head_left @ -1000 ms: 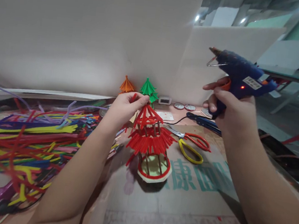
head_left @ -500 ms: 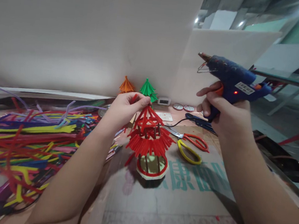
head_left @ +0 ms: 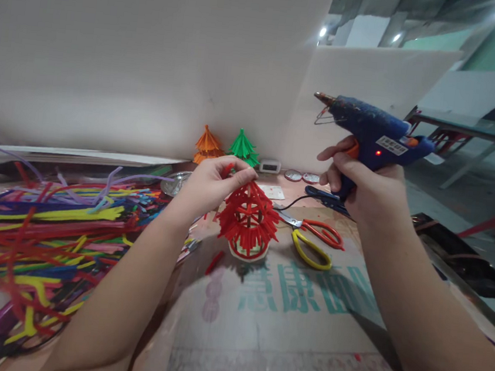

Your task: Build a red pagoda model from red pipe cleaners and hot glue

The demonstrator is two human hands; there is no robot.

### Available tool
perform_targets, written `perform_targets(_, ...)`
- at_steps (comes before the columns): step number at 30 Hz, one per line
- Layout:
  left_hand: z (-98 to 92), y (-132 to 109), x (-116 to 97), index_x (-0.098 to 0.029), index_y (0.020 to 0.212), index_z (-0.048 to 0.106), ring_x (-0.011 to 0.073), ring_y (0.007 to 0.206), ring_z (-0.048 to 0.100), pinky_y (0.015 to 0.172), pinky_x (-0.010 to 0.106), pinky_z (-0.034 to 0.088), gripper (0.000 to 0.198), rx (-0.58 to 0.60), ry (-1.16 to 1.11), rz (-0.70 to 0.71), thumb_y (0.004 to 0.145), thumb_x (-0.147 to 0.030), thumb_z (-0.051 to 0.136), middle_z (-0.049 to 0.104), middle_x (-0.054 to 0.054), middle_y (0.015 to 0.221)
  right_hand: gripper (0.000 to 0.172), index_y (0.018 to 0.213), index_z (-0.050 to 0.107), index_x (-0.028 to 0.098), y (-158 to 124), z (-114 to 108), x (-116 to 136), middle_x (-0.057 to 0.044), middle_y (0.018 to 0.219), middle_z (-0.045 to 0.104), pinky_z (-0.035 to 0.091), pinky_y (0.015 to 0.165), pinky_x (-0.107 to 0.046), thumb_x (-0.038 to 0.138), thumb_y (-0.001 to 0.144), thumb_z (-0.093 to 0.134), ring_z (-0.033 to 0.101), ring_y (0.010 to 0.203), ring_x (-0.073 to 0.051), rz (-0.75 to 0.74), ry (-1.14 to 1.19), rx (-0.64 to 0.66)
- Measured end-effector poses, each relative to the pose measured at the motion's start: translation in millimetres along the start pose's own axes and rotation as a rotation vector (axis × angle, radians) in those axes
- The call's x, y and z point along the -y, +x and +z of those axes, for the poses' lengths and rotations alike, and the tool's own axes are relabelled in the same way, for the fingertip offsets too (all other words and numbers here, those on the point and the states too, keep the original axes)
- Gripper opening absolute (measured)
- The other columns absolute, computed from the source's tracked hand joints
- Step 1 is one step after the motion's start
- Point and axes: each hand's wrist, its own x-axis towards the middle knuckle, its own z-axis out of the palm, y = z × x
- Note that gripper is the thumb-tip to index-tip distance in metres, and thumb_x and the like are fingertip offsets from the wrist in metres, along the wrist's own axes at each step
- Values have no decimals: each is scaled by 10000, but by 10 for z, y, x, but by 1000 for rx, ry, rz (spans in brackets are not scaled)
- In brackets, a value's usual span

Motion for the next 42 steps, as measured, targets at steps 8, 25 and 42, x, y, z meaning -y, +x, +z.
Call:
perform_targets(8,-2,17,103,-187,1039,725,180,934,609,842,286,462,308,59,278,137,872,-429,634,660,58,1095,129,860,642,266,-16,-3,35,4,892,695,506,576,-325,315,827,756,447,465,-85,15,20,20)
perform_targets(25,-177,-127,114,-191,766,699,150,752,611,682,244,485,196,-369,6,-28,718,-356,793,700,19,828,145,853,643,245,-6,-16,36,3,854,706,503,571,-314,289,805,773,463,450,-73,35,51,24)
perform_targets(42,-215,-128,52,-199,811,783,194,675,693,512,244,519,148,-132,95,-251,737,-305,711,787,75,898,125,829,649,252,-8,-16,63,-1,853,704,503,547,-313,290,816,767,451,448,-79,29,6,4)
